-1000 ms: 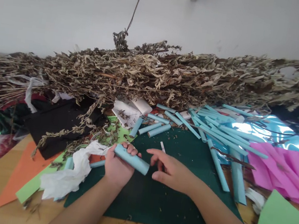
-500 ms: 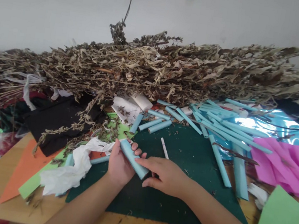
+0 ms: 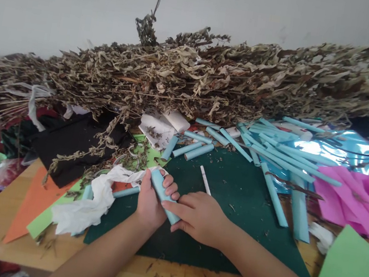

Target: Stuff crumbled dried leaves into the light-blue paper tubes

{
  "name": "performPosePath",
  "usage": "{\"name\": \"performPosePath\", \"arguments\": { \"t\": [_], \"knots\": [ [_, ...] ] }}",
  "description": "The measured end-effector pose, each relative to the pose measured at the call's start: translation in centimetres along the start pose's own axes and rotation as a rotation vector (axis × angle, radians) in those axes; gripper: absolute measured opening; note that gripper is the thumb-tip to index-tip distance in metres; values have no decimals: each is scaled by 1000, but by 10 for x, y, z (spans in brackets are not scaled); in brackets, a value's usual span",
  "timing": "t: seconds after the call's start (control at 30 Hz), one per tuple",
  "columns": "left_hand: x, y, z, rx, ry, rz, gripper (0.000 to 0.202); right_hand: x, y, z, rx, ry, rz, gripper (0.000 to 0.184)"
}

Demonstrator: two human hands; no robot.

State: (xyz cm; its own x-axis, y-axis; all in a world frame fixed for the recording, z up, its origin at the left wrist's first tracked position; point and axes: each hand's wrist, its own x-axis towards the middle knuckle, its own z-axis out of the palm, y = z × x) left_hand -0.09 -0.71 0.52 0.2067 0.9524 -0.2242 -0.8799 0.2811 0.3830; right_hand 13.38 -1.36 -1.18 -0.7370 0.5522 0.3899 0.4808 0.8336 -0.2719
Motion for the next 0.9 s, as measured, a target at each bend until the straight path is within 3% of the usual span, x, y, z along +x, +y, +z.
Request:
{"name": "performPosePath", "arguments": {
  "t": [0.43,0.63,0.8,0.9],
  "knots": [
    [0,1,0,18,26,-12,32,2,-2,3,19,19,-34,40],
    [2,7,-3,101,10,-42,32,0,3,3,-10,-31,-98,57],
    [7,6,-2,225,14,27,30,-1,6,1,-8,-61,-56,58],
    [6,4,-7,361,-96,142,30,-2,10,-3,24,48,-31,61]
  ]
}}
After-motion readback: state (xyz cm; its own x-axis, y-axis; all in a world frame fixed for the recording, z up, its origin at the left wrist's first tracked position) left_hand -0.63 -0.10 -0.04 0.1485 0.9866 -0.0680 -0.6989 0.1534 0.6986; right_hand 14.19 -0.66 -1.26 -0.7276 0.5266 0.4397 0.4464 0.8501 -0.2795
